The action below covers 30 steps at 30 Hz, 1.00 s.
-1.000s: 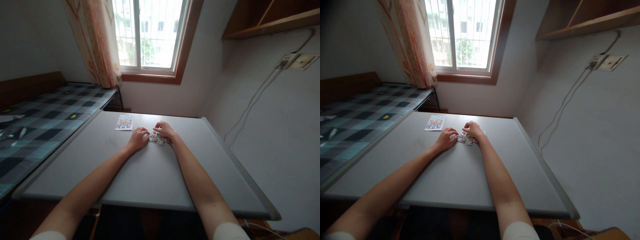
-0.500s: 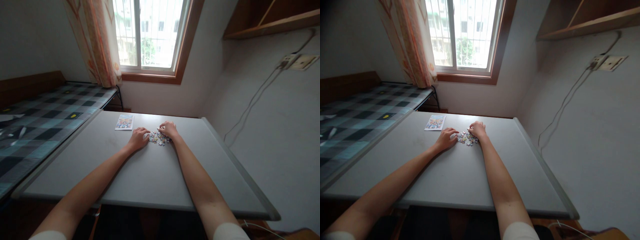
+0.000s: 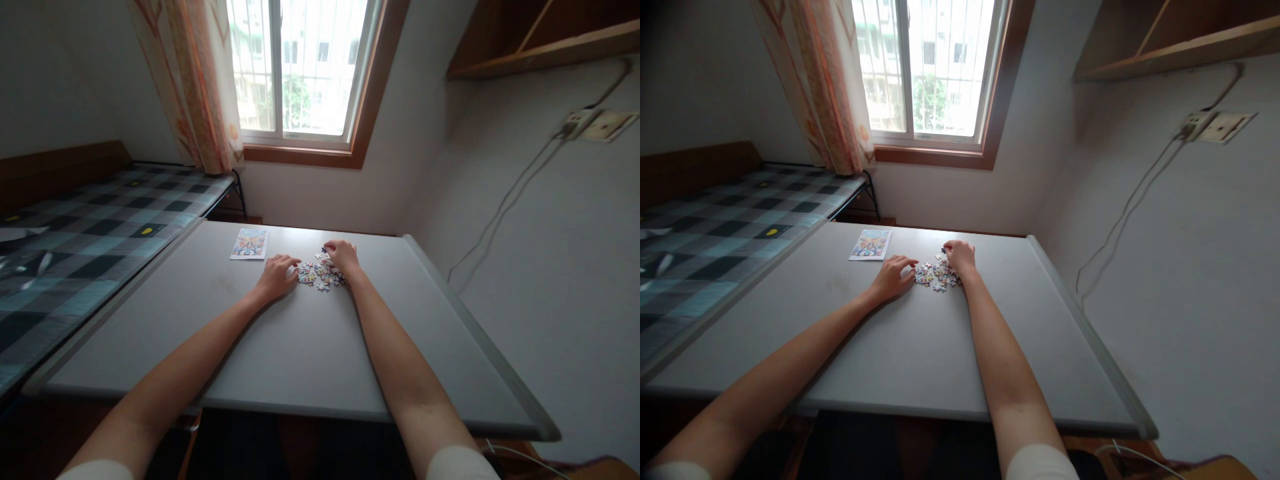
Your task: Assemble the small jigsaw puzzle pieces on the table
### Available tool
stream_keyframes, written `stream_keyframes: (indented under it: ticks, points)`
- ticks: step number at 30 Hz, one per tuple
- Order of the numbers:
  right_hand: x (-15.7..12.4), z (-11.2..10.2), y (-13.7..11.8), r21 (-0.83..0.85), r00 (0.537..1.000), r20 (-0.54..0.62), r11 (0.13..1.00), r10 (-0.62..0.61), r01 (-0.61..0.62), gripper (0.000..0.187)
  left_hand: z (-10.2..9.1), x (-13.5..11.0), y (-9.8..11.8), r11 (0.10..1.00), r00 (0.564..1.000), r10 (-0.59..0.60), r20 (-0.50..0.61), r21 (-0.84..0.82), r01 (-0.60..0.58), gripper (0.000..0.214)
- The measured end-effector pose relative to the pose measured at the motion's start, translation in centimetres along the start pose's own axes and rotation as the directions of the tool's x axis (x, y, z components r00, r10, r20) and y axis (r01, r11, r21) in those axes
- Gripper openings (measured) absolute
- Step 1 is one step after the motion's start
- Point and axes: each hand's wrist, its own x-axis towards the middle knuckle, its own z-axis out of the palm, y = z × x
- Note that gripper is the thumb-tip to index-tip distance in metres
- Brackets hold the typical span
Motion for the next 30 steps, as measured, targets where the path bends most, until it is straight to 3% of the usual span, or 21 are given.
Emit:
stream_keyframes:
  ticks: [4,9,20,30]
  points:
    - [0.2,-0.1,0.3,0.155,0.992,0.115,0.988,-0.046,0.027,0.02,0.0,0.0,0.0,1.0,1.0,-0.001,0.006,0.006,0.001,0.023]
    - [-0.1,0.2,0.4,-0.023,0.999,0.044,1.0,0.021,-0.02,0.02,0.0,0.0,0.0,1.0,1.0,0.001,-0.002,0.018,-0.001,0.021]
    - [-1.0,0.7,-1.3,-0.151,0.995,0.098,0.988,0.005,0.009,0.022,0.0,0.1,0.1,1.0,1.0,0.012,0.006,0.011,-0.012,0.019]
    - [-0.7,1.4,-0.9,-0.06,0.994,0.019,0.993,0.106,-0.105,0.018,-0.2,0.1,0.3,1.0,1.0,-0.008,0.02,0.008,0.008,0.019]
